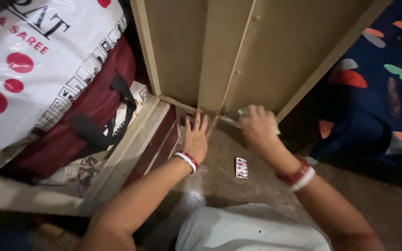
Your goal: The person organizes a cluttered closet by picking up clothes hangers and a pink cap from a bed, wiping them with a cloth, and placing them into the closet. The person also wipes the interior surfaces of the closet with the cloth.
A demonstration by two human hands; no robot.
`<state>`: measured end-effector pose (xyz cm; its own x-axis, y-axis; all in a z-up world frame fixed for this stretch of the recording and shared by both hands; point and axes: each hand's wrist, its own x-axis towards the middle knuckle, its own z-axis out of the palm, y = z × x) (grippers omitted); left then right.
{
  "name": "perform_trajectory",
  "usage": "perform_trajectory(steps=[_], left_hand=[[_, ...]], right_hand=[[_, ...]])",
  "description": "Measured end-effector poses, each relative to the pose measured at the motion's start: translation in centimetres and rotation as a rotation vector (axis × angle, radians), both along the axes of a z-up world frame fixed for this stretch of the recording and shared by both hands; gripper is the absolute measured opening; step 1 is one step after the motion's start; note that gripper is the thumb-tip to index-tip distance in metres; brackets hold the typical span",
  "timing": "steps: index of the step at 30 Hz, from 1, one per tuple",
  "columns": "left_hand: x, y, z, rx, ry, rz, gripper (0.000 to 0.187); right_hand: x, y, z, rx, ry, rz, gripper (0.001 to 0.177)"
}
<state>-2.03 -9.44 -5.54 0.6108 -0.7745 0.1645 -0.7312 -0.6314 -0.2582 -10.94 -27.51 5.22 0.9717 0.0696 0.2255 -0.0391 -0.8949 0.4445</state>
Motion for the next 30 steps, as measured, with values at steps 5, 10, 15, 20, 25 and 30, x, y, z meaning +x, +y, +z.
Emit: perform_trajectory(steps=[5,10,15,20,25,30], left_hand=[[1.1,0.0,-0.7,-0.044,-0.054,-0.06,0.09],[1.9,0.6,-1.0,0.041,0.07,-0.134,0.096],[2.6,0.8,-1.5,-0.081,0.006,-0.184,0.083],[3.0,0.9,-0.9,-0.067,-0.053,-0.19,0.089],[2.7,0.9,1.0,0.018,-0.004,-0.171,0.093],[1.8,1.0,3.4,0.033,0.025,-0.147,0.097]], right_hand=[[-2.7,-0.3,2.7,0.371,-0.323,0.089,0.043],[1.3,1.0,-1.1,0.551,-0.261,0.169,0.038],[4.0,1.9,-5.3,0.668,-0.245,0.15,0.032],[4.4,1.8,-6.6,0.326,-0.19,0.087,0.039],[5.4,1.5,-6.9,0.291,-0.033,-0.033,0.029],[4.7,1.3,-5.7,0.088,0.217,-0.33,0.02]])
